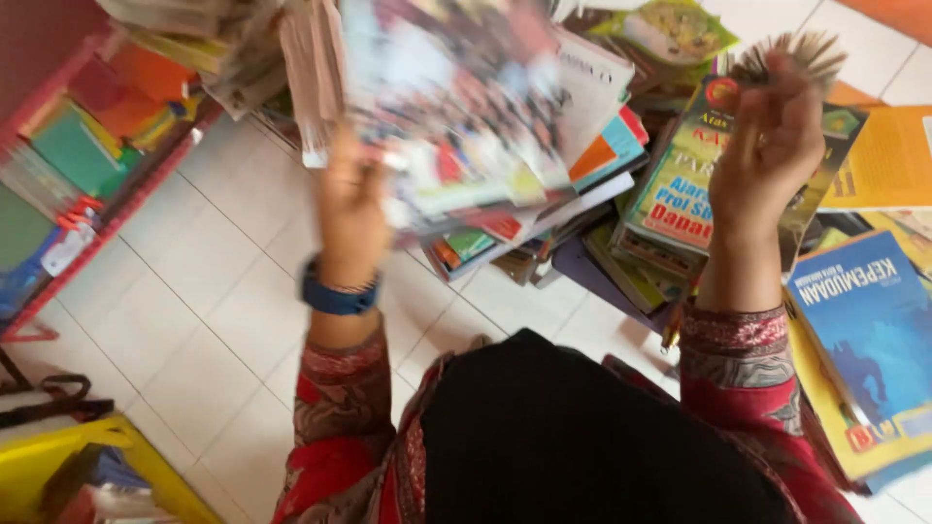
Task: Sort and dust a pile of books and folders on the floor
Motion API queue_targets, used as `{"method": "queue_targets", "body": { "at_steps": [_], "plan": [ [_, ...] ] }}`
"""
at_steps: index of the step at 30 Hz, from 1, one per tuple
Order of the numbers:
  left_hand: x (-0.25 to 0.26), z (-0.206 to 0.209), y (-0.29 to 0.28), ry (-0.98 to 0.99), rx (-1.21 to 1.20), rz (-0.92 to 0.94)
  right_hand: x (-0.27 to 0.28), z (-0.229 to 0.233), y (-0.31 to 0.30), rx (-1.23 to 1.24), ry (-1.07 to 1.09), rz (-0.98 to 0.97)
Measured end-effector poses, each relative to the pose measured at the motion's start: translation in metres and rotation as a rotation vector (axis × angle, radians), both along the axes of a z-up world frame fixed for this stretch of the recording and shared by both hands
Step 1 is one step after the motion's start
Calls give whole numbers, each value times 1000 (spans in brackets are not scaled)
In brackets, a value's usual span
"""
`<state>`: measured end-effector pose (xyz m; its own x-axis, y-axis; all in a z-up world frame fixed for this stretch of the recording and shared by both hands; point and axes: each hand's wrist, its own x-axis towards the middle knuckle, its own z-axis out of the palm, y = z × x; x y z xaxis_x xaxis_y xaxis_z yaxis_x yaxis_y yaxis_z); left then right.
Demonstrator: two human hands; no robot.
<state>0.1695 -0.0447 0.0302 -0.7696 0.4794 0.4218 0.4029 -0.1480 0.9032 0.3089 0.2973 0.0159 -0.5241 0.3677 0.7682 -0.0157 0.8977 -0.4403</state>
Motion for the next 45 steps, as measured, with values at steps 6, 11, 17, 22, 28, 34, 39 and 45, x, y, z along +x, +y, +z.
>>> {"method": "queue_targets", "body": {
  "at_steps": [6, 11, 17, 22, 28, 34, 39, 45],
  "plan": [
    [-61, -40, -118, 387, 318, 551, -5, -20, -77, -32, -191, 360],
    [-43, -24, -177, 350, 227, 640, -16, -63, -139, 305, -561, 422],
    [6, -2, -187, -63, 122, 657, 12, -65, -75, 14, -274, 310],
    [15, -14, -186, -219, 184, 494, 13, -31, -57, -391, -326, 428],
    [14, -16, -194, -208, 210, 495, 19, -44, -48, -341, -488, 501],
    [16, -17, -195, -219, 227, 472, 54, -71, 23, -456, -454, 530],
    [14, -19, -195, -274, 237, 446, 109, -112, 92, 17, -583, -382],
    [6, -20, -181, -258, 155, 505, 112, -109, 10, -309, -1649, -339]
  ]
}}
